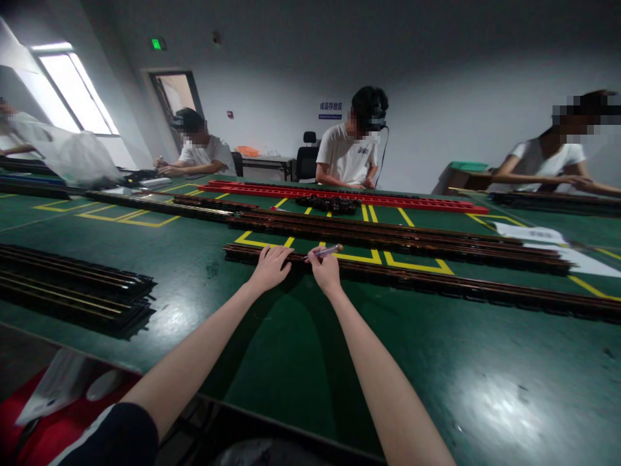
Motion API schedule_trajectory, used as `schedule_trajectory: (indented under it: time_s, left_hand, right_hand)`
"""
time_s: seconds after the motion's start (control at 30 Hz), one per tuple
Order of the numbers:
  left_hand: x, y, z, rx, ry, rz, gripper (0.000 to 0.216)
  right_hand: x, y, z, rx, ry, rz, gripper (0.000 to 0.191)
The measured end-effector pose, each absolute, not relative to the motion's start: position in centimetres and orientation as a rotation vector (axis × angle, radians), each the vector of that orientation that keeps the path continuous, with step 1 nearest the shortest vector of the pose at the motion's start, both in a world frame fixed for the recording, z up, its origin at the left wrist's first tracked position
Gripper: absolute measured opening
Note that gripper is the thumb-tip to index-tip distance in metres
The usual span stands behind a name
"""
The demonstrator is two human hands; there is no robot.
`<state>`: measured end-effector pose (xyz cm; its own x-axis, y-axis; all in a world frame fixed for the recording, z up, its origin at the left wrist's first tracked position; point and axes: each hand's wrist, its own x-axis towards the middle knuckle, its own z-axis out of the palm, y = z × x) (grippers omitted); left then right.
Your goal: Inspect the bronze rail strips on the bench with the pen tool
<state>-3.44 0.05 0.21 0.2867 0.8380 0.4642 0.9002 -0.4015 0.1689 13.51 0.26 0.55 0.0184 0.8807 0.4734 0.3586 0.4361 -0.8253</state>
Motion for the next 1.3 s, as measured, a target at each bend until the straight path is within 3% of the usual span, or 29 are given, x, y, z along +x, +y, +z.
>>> schedule_trajectory:
  time_s: [0.7, 1.07, 1.3]
  left_hand:
    - [-4.1, 0.3, -0.1, -2.447, -1.602, -0.629, 0.040]
    - [-3.7, 0.4, 0.2, -2.357, -1.585, -0.681, 0.030]
    - [-3.3, 0.3, 0.3, -2.309, -1.581, -0.677, 0.033]
  right_hand:
    - [13.7, -0.6, 0.3, -1.109, -1.498, 0.480, 0.018]
    - [13.4, -0.7, 0.3, -1.122, -1.467, 0.478, 0.021]
    - [13.4, -0.9, 0.4, -1.118, -1.470, 0.433, 0.014]
